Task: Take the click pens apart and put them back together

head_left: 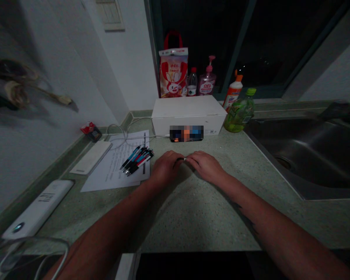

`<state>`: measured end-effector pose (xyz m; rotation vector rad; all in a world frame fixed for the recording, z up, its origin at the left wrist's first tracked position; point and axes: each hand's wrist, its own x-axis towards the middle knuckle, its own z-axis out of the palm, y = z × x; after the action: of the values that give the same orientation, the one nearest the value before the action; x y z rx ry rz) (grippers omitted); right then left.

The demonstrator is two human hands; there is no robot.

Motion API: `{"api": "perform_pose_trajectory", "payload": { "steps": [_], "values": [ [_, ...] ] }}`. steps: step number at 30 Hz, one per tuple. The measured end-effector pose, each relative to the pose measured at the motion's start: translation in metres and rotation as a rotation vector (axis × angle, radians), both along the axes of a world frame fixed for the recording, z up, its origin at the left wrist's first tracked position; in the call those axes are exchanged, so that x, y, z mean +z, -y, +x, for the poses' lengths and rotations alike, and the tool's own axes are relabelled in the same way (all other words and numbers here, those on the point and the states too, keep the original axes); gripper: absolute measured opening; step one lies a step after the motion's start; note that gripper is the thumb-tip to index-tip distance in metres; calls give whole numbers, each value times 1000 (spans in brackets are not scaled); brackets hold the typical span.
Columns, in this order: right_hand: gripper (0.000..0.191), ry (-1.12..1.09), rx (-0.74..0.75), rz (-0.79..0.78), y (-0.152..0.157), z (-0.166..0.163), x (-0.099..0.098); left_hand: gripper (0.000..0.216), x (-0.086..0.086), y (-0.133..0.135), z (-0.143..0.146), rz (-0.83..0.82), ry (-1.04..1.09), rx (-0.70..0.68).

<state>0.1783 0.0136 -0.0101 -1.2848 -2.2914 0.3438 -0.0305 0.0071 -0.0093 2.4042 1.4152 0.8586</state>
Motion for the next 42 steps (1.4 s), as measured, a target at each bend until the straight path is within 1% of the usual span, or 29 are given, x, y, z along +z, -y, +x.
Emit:
{"api": "perform_pose_trajectory", "payload": {
  "steps": [2,5,10,14,18,22,26,28,32,36,40,42],
  "values": [
    [20,-14,-3,21,0,0,0,17,1,1,0,-3,-7,2],
    [12,-54,-39,61,0,0,-1,16,2,1,0,8,-7,-1],
    [14,-31,-17,38,-2,2,-1,18,2,1,-1,13,10,12],
    [9,-9,0,104,-1,4,1,17,1,0,0,-19,-22,4],
    [8,17,16,162,1,5,6,19,0,-1,1,-37,-51,-26],
    [13,26,-35,140,-1,7,5,18,1,-2,0,-28,-54,55],
    [23,-39,-152,46,-6,8,-2,17,5,-3,-3,-52,-15,158],
    [24,-61,-189,15,-8,8,-4,17,7,-3,-3,-68,1,201],
    [22,-51,-180,37,-9,10,-4,16,8,-2,-3,-77,11,240],
    [26,-62,-191,65,-11,13,-5,13,6,-2,-2,-92,34,264],
    [29,-110,-246,49,-14,17,-8,10,8,-2,-1,-116,83,336],
    [28,-94,-247,46,-14,18,-8,10,10,-2,-1,-125,109,377]
  ]
}}
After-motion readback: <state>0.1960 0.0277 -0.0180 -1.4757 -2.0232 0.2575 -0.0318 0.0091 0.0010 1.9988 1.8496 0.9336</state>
